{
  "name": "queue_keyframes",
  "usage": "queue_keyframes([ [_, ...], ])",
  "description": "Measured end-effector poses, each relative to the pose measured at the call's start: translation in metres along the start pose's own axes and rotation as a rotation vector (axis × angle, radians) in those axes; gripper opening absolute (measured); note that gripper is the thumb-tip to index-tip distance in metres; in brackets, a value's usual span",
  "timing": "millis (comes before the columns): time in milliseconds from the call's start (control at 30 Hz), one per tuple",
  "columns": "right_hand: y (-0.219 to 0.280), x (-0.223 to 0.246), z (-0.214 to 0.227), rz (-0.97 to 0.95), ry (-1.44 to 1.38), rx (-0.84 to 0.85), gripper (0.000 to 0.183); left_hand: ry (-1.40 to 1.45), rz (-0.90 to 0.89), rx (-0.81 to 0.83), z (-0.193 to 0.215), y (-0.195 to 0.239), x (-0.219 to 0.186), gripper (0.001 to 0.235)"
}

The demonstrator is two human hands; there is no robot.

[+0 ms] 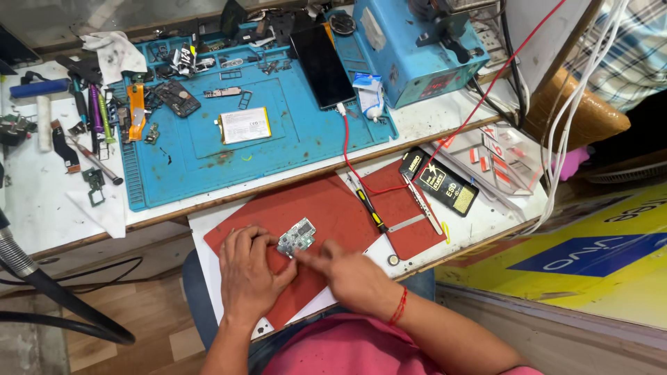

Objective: The person cleans a small circuit board with a toothbrush and then uses a hot air gun to heat the components. The person works at a cluttered electronics repair bench.

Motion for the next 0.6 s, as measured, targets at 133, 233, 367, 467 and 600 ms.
queue_keyframes([
  [133, 0.002, 0.002, 0.014, -0.016, -0.014, -0.206, 0.060, 0.015, 0.011, 0.021, -0.001, 0.000, 0.000, 0.050],
  [233, 0.001, 0.009, 0.018, 0.026, -0.014, -0.200, 0.064, 0.012, 0.020, 0.020, -0.001, 0.000, 0.002, 0.049],
  [367, 0.001, 0.009, 0.021, -0.055, 0.026, -0.185, 0.066, 0.015, 0.020, 0.022, -0.002, 0.000, 0.002, 0.048],
  [467, -0.001, 0.013, 0.021, 0.018, 0.021, -0.147, 0.068, 0.014, 0.015, 0.004, -0.002, -0.001, 0.002, 0.048],
  [600, 0.003, 0.012, 0.027, 0.087, -0.034, -0.310, 0.065, 0.005, 0.005, 0.013, -0.004, 0.002, 0.004, 0.049],
])
Point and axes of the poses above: each hand's wrist, its own y-axis away from the middle knuckle, its own z-axis out of the back of the hand, x = y × z, the point moved 6 cm from there along -y, towards the middle knuckle, and after that the axes turned 8 degrees about -y, right-handed, at the moved point
